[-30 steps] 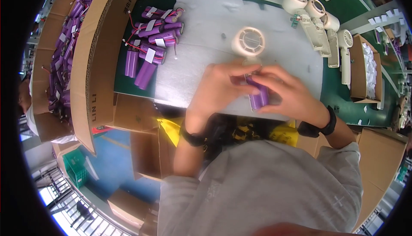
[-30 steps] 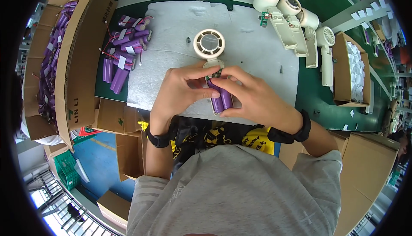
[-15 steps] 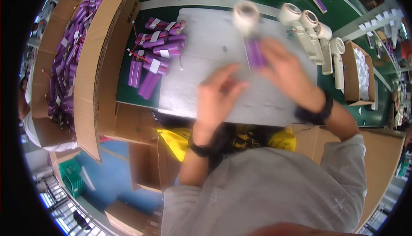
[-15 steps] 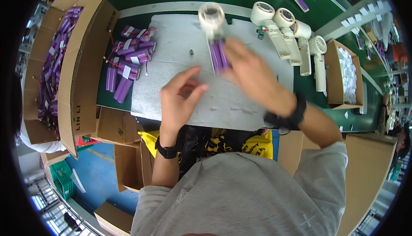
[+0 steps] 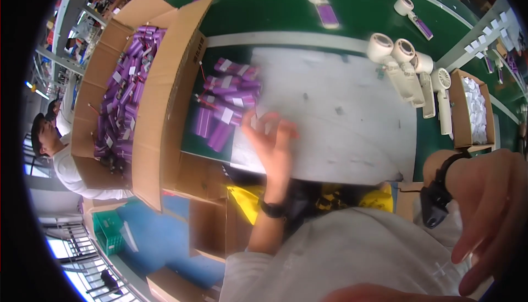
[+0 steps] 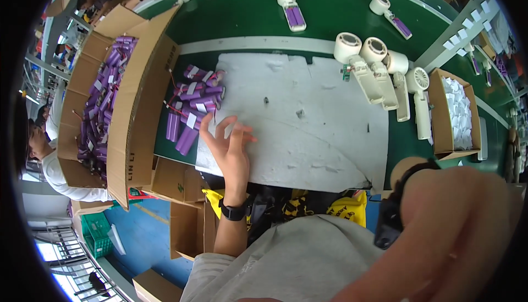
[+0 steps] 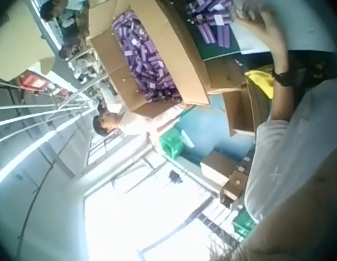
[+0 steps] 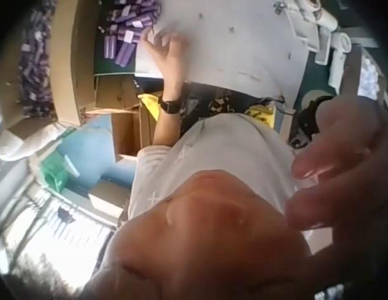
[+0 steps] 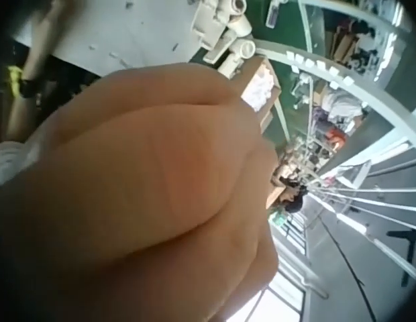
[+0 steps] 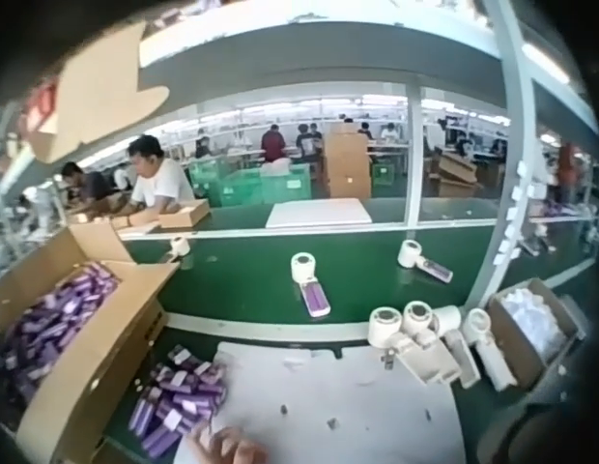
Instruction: Assembling internal electronic components and plastic housing for handheld fans on a factory production line.
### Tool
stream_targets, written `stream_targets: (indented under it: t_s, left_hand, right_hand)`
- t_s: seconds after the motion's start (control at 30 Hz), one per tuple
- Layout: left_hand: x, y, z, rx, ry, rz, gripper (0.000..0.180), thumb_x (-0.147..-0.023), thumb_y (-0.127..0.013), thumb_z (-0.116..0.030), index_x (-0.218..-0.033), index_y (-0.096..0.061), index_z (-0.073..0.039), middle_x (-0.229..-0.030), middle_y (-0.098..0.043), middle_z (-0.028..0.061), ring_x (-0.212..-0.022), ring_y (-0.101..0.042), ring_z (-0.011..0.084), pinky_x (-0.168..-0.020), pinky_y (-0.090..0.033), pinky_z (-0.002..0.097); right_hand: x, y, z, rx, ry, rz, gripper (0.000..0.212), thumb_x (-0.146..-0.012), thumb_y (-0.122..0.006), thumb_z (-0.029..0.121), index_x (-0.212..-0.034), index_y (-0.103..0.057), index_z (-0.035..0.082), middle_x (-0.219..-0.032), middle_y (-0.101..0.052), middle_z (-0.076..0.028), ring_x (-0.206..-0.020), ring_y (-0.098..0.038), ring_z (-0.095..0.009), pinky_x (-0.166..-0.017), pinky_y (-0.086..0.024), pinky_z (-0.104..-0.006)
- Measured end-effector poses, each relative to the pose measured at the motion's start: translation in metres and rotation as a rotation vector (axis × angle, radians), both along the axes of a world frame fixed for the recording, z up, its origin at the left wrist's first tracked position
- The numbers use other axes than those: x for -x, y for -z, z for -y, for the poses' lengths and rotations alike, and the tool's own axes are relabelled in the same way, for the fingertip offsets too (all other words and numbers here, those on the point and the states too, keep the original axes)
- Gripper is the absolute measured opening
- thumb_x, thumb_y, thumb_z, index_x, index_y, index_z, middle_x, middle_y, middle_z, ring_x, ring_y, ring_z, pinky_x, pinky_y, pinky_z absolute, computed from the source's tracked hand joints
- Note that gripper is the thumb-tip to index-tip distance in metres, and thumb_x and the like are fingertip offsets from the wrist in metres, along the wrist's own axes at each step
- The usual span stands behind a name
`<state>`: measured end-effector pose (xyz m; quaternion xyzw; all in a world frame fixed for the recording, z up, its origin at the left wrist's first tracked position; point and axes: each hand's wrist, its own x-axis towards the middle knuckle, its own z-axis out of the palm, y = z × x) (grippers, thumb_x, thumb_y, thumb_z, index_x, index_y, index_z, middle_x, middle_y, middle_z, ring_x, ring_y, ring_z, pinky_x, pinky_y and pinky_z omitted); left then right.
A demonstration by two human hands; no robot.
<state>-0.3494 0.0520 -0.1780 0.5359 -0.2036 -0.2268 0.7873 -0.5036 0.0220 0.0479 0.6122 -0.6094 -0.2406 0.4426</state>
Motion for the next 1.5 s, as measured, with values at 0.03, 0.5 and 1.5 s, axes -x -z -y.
stream_targets:
  t_s: [0.03, 0.5, 1.5]
  left_hand:
    - [0.0, 0.001, -0.001, 0.01, 0.003, 0.014, 0.05, -0.093, -0.056, -0.001, -0.136, -0.03, -0.008, -0.122, -0.052, 0.0167, -0.083, -0.064, 0.0214, -0.067, -0.053, 0.0306]
    - [-0.012, 0.011, -0.01, -0.007, -0.012, -0.023, 0.047, -0.095, -0.047, -0.001, -0.141, -0.038, -0.008, -0.14, -0.042, 0.0115, -0.105, -0.062, 0.0249, -0.083, -0.05, 0.0315]
    - [-0.005, 0.002, 0.003, -0.039, 0.02, -0.013, 0.052, -0.092, -0.053, -0.004, -0.142, -0.035, -0.003, -0.14, -0.042, 0.0111, -0.105, -0.059, 0.0227, -0.082, -0.049, 0.0288]
  right_hand:
    - [0.01, 0.0, 0.0, 0.017, 0.006, 0.004, 0.011, -0.084, -0.072, 0.014, -0.091, -0.063, 0.012, -0.097, -0.059, -0.004, -0.086, -0.055, -0.016, -0.076, -0.048, -0.0309]
    - [0.027, 0.009, 0.005, 0.174, 0.08, -0.015, 0.012, -0.085, -0.072, 0.013, -0.091, -0.062, 0.012, -0.097, -0.059, -0.004, -0.086, -0.055, -0.016, -0.076, -0.048, -0.0313]
    - [0.107, 0.069, 0.041, 0.292, 0.123, -0.161, 0.013, -0.085, -0.072, 0.013, -0.089, -0.06, 0.012, -0.096, -0.058, -0.004, -0.086, -0.055, -0.017, -0.075, -0.048, -0.0322]
